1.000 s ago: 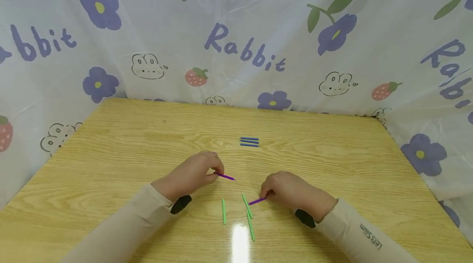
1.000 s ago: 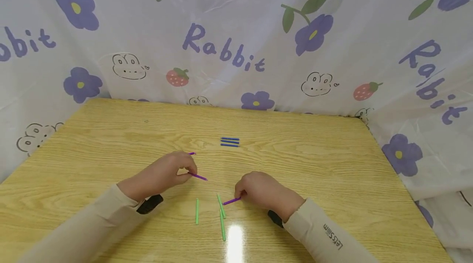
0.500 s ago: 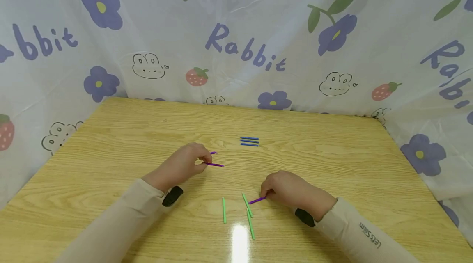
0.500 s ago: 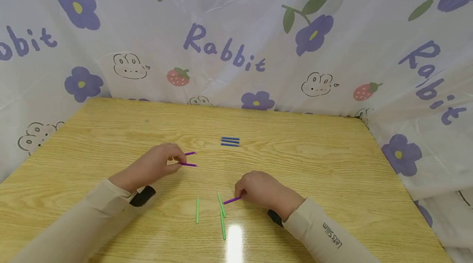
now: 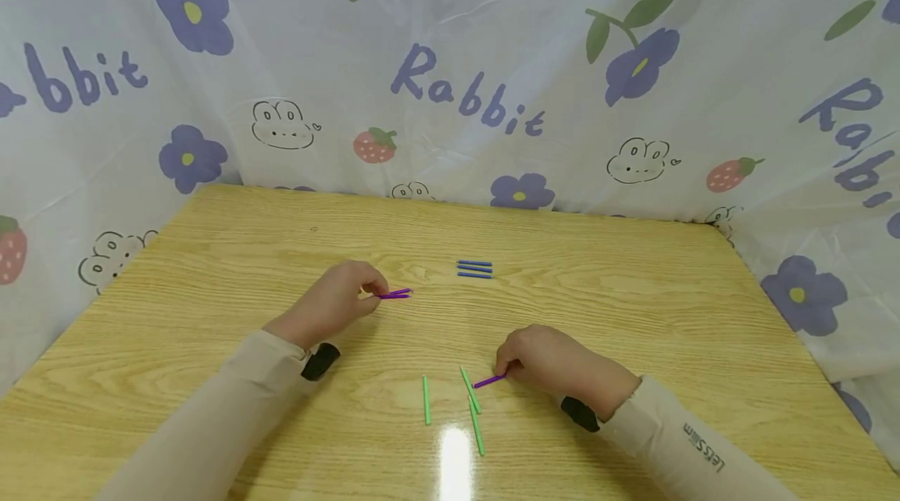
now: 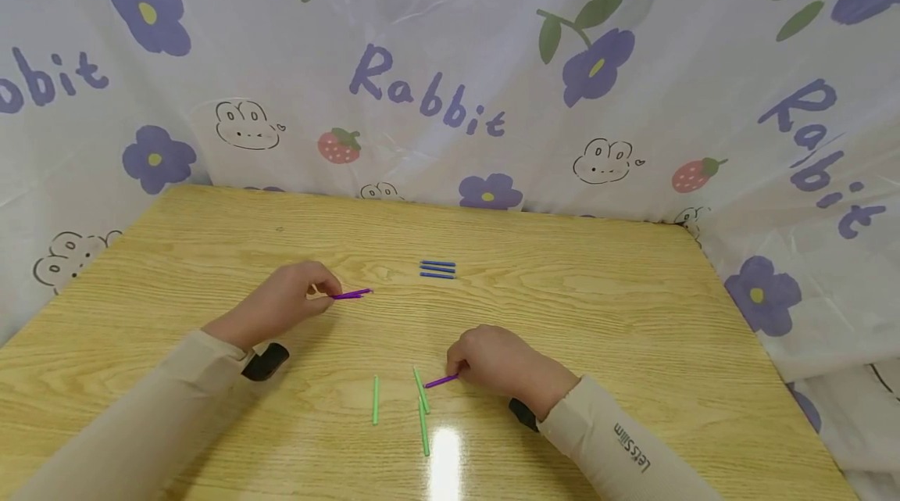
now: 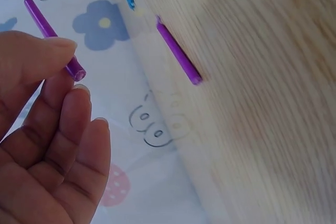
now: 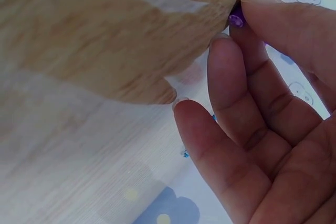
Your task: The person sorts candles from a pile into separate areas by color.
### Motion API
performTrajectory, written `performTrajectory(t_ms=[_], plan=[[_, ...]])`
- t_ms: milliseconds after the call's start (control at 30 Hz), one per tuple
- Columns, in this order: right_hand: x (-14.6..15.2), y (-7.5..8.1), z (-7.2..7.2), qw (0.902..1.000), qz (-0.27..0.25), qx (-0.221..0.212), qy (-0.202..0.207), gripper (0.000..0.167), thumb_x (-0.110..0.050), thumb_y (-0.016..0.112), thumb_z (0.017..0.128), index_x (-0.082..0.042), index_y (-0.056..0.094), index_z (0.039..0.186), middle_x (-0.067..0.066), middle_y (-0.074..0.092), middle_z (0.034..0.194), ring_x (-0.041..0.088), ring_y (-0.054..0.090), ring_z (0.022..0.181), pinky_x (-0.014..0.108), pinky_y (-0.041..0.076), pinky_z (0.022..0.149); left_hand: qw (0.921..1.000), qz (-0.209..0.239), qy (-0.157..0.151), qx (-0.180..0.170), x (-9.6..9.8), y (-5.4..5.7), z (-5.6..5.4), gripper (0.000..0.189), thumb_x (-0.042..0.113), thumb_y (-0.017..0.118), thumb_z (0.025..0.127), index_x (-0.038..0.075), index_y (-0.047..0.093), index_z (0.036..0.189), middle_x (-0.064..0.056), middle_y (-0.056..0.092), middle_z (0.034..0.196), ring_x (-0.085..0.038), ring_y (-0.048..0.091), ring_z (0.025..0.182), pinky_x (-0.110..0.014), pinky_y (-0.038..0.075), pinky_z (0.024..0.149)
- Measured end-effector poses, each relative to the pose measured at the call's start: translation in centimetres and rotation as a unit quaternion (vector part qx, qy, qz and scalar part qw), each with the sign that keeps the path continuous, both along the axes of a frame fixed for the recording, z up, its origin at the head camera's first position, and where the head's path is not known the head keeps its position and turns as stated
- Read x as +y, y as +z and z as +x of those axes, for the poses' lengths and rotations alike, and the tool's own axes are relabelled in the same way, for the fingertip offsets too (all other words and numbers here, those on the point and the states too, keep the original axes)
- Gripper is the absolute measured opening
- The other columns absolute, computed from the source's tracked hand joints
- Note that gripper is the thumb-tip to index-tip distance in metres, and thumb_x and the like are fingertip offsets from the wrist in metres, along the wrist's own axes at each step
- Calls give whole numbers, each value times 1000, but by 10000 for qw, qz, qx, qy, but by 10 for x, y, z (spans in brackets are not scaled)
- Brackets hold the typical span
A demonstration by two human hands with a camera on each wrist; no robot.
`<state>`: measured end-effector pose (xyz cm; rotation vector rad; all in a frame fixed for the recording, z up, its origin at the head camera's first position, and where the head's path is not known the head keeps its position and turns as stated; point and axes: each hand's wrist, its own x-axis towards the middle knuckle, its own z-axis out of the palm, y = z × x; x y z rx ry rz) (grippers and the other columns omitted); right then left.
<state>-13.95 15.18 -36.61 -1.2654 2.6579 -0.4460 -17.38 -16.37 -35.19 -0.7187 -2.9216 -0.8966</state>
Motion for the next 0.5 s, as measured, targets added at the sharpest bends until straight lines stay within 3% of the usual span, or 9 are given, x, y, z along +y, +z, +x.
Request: performTrajectory(t_ms=[500], plan=[[1, -1, 0, 9999, 29, 123, 13, 15, 1, 71, 83, -13, 75, 83, -3, 71, 86, 9, 65, 82, 22, 52, 73, 9967, -12, 583, -556, -11, -7, -21, 9, -4, 63, 86, -1, 68, 93, -12, 66, 96, -29, 59, 92, -44, 49, 85]])
